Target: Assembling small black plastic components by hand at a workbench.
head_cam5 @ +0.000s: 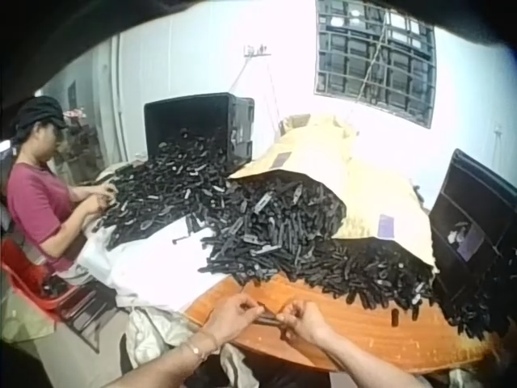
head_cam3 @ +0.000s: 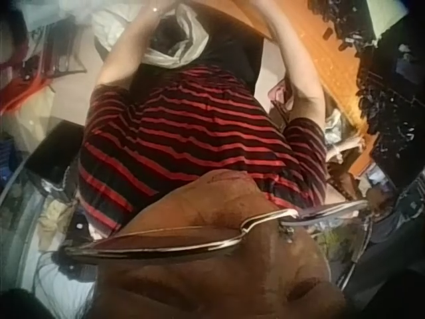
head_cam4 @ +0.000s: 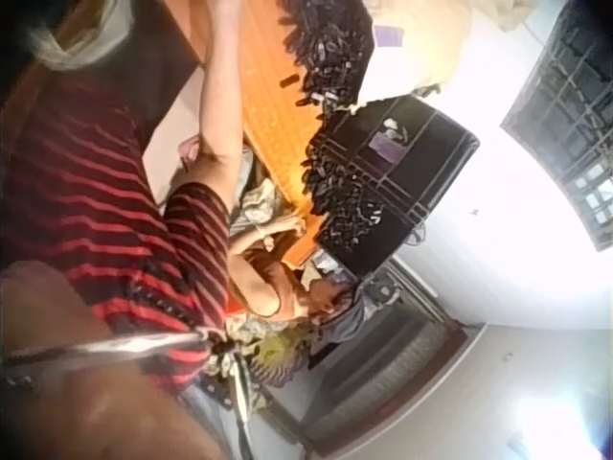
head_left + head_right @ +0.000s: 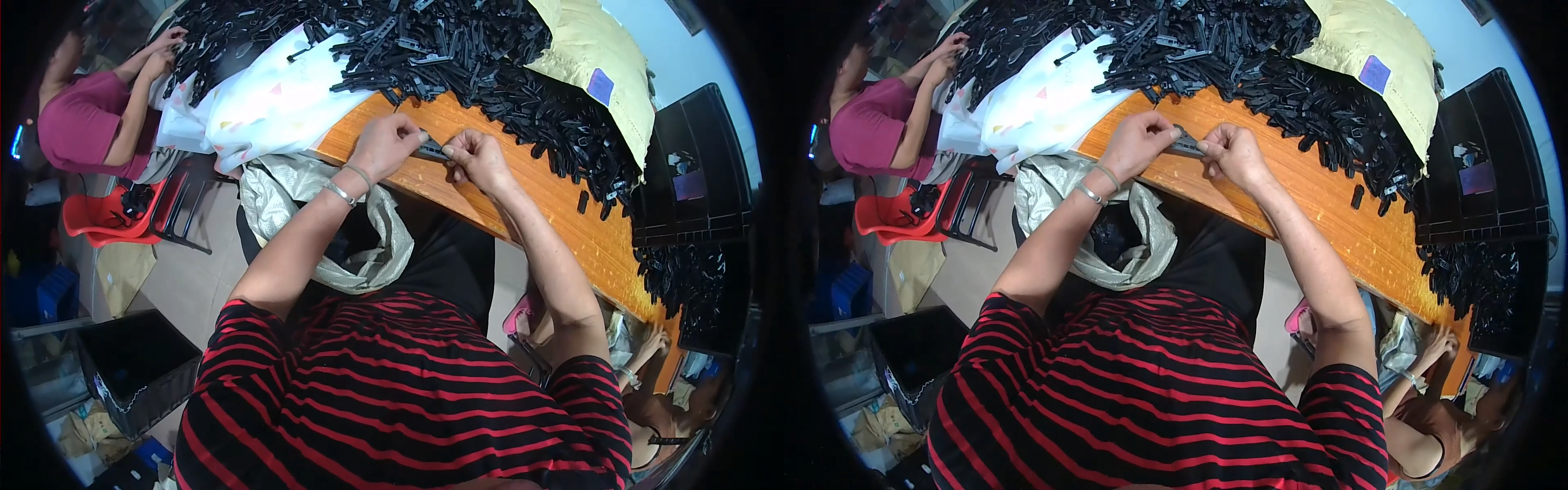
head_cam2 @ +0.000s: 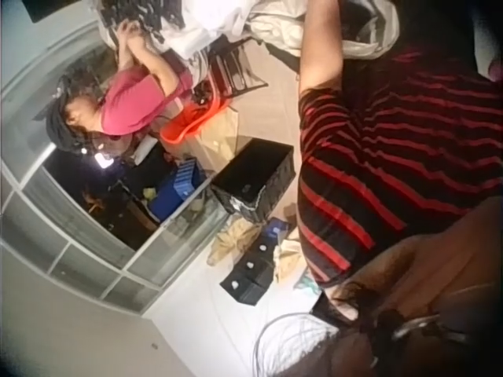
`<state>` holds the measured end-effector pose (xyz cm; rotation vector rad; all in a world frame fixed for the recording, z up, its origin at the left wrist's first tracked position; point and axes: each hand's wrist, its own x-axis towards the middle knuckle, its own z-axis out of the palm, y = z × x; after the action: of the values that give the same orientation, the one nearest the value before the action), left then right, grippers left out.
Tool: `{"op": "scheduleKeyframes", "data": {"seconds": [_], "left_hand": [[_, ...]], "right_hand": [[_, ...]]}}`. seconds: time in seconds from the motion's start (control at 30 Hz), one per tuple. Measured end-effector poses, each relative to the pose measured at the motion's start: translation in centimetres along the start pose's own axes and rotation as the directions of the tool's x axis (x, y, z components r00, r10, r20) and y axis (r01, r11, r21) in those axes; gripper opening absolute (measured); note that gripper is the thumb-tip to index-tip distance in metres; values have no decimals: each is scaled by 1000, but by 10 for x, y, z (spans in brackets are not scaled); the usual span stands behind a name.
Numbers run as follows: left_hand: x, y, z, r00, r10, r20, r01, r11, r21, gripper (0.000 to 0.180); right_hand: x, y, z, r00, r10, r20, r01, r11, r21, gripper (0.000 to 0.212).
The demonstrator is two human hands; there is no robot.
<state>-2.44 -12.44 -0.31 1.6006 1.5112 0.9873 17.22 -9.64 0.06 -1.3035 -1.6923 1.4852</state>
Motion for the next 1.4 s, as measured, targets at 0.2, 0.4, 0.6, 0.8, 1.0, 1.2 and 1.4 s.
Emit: {"op": "scheduleKeyframes", "data": {"seconds": [0.2,0.4,0.6,0.8,1.0,1.2,1.4], "left_hand": [[10,-7,-1,910,415,-12,-398,881,254,18],[18,1,4,907,398,138,-421,848,321,14],[22,-4,0,939,320,123,-343,878,335,18],[9,1,-15,980,15,196,44,955,-293,26],[6,3,-5,993,-10,120,49,944,-325,18],[7,-2,7,1000,-16,3,17,966,-257,13],[12,-3,11,998,-52,-37,46,989,-138,12]], "right_hand": [[-17,0,-23,999,38,4,-38,994,98,14],[-15,0,-36,997,20,-72,-6,982,190,15],[1,-1,-19,997,-25,-76,34,993,113,15],[8,1,-13,996,-56,-75,58,998,27,14],[12,-4,-9,994,-89,-59,85,995,-60,14],[12,-6,-7,996,-62,-64,56,993,-102,14],[13,-12,-9,1000,-18,-1,17,993,-116,16]]}}
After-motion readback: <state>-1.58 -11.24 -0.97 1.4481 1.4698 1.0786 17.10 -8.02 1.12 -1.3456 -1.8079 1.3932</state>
